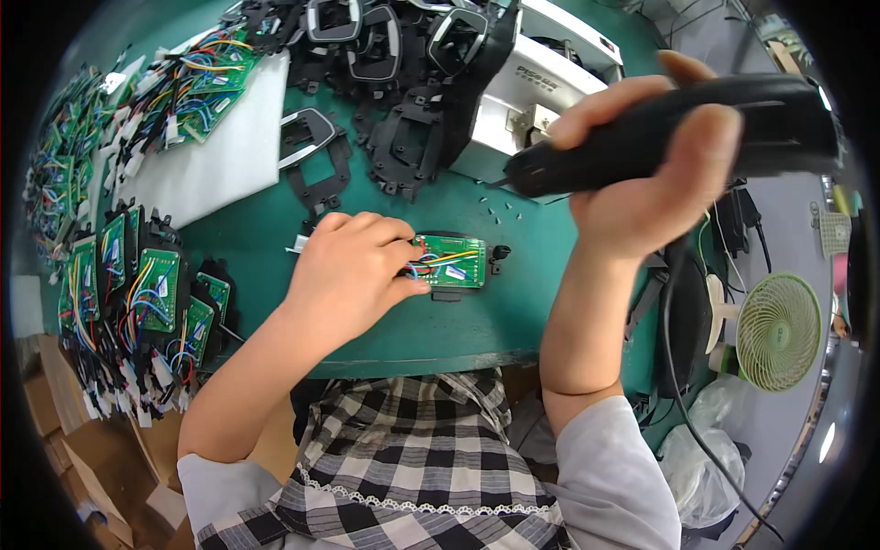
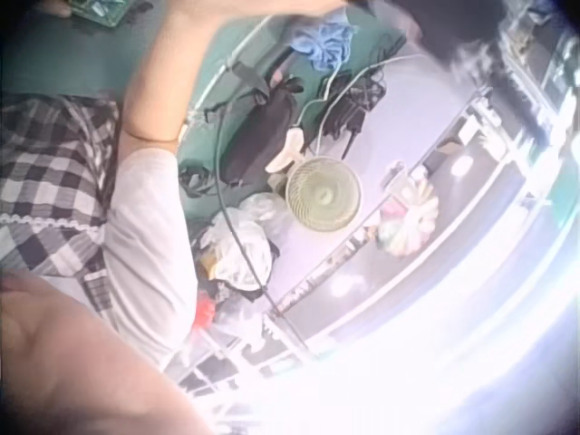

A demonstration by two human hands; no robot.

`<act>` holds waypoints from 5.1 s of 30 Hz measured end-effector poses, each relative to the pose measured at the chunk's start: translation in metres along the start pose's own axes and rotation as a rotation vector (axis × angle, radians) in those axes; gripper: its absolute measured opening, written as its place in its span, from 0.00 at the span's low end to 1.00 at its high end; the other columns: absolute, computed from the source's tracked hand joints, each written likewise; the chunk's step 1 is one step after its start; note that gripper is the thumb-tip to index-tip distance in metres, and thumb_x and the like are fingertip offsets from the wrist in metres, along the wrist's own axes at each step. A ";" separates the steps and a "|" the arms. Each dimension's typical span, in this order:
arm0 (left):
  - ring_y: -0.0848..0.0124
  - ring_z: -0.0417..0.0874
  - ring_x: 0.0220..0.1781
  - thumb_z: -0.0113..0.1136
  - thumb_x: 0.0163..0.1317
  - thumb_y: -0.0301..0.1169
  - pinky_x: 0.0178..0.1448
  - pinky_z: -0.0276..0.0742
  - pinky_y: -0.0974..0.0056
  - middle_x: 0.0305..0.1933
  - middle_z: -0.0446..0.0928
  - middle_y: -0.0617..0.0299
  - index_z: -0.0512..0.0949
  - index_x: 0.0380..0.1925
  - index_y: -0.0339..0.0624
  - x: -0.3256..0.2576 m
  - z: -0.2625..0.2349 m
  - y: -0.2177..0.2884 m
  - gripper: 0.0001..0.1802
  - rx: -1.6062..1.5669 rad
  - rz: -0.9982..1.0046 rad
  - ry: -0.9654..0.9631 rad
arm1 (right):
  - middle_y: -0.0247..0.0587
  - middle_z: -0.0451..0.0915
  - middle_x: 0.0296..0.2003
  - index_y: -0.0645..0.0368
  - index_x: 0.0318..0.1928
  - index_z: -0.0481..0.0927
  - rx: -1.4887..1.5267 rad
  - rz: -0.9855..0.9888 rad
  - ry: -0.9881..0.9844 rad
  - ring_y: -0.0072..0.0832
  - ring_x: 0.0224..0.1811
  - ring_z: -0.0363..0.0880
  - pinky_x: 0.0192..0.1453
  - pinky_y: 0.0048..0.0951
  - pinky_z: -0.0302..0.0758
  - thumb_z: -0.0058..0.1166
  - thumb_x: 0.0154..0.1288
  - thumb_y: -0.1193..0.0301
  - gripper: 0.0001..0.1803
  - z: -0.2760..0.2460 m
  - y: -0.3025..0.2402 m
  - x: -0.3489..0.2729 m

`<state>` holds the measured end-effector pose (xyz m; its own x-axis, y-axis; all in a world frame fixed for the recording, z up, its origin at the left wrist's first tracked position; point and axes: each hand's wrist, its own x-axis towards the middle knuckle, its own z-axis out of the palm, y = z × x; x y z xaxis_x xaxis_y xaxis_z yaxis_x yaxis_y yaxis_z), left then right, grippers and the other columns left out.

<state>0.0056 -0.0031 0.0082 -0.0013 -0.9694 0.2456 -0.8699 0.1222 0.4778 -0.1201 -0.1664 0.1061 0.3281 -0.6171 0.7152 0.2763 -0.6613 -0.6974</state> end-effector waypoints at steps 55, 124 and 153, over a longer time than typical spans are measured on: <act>0.64 0.78 0.38 0.65 0.49 0.32 0.43 0.73 0.58 0.29 0.77 0.65 0.82 0.26 0.45 0.005 0.017 -0.016 0.05 -0.004 -0.024 0.138 | 0.40 0.75 0.18 0.73 0.53 0.60 0.077 0.176 -0.299 0.24 0.14 0.71 0.19 0.20 0.67 0.43 0.64 0.36 0.45 0.037 0.001 -0.068; 0.60 0.77 0.57 0.61 0.46 0.22 0.61 0.71 0.55 0.58 0.75 0.60 0.74 0.54 0.51 0.061 -0.151 -0.167 0.29 0.721 -0.400 -0.194 | 0.44 0.72 0.28 0.66 0.55 0.72 1.012 0.488 0.139 0.29 0.22 0.67 0.30 0.31 0.69 0.39 0.72 0.47 0.32 -0.088 0.039 -0.040; 0.58 0.79 0.48 0.73 0.37 0.29 0.51 0.76 0.58 0.51 0.75 0.57 0.76 0.50 0.44 -0.005 -0.067 -0.007 0.33 0.180 0.137 0.080 | 0.48 0.74 0.17 0.77 0.45 0.64 -0.117 -0.148 0.217 0.31 0.13 0.74 0.23 0.29 0.75 0.53 0.63 0.52 0.33 -0.023 -0.003 0.021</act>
<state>0.0448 0.0152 0.0597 -0.0926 -0.9254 0.3675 -0.9383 0.2046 0.2788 -0.1348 -0.1872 0.1237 0.0877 -0.5786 0.8109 0.1962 -0.7880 -0.5836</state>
